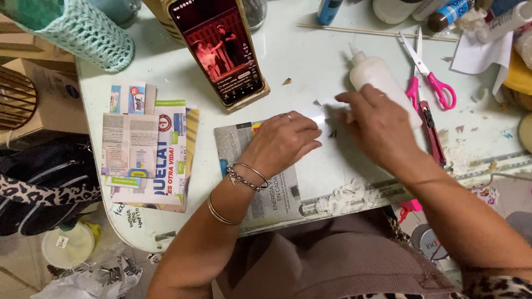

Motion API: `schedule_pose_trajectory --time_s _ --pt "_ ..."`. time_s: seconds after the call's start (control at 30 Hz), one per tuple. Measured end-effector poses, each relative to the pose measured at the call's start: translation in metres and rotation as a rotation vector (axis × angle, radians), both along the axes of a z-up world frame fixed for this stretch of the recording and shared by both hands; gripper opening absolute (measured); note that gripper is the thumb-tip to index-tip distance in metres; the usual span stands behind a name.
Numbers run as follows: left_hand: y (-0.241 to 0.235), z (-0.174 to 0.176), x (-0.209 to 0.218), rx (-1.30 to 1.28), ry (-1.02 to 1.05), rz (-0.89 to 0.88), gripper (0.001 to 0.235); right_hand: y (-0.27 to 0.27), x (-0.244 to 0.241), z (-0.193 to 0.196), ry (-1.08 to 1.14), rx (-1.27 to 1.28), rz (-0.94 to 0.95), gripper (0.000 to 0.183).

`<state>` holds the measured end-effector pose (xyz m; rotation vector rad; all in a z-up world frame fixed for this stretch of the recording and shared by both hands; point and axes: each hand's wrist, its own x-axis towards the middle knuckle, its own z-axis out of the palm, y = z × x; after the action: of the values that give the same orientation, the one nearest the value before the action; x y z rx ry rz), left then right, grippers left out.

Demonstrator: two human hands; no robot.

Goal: Folding, cutting, and gluing paper to create a small craft item on a workbench.

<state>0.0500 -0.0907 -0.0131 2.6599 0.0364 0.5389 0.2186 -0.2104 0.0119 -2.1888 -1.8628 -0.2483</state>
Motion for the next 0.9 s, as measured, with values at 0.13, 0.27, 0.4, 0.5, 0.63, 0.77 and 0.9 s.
schedule_pose_trajectory --time_s 0.13,0.27,0.4,0.5,0.63,0.77,0.9 --pt "0.007 0.005 -0.008 -0.094 -0.038 0.130 0.011 0.024 -0.010 -0.018 0.153 -0.086 -0.016 0.022" --pt "0.010 0.013 -0.011 -0.076 -0.050 0.197 0.014 0.041 -0.010 -0.017 0.223 -0.202 0.035 0.012" --pt "0.008 0.009 -0.010 -0.049 -0.038 0.204 0.016 0.067 -0.011 -0.011 0.298 -0.155 0.110 0.015" --pt "0.007 0.011 -0.012 -0.078 -0.008 0.209 0.016 0.082 -0.022 0.000 0.402 -0.190 0.122 0.019" --pt "0.008 0.017 -0.014 -0.106 -0.011 0.202 0.015 0.092 -0.022 -0.004 0.132 -0.206 0.174 0.009" --pt "0.008 0.023 -0.015 -0.108 -0.034 0.189 0.011 0.083 -0.009 -0.020 -0.058 -0.171 0.264 0.007" --pt "0.011 0.026 -0.016 -0.103 -0.127 0.237 0.010 0.052 -0.011 0.010 0.157 -0.232 0.222 0.011"
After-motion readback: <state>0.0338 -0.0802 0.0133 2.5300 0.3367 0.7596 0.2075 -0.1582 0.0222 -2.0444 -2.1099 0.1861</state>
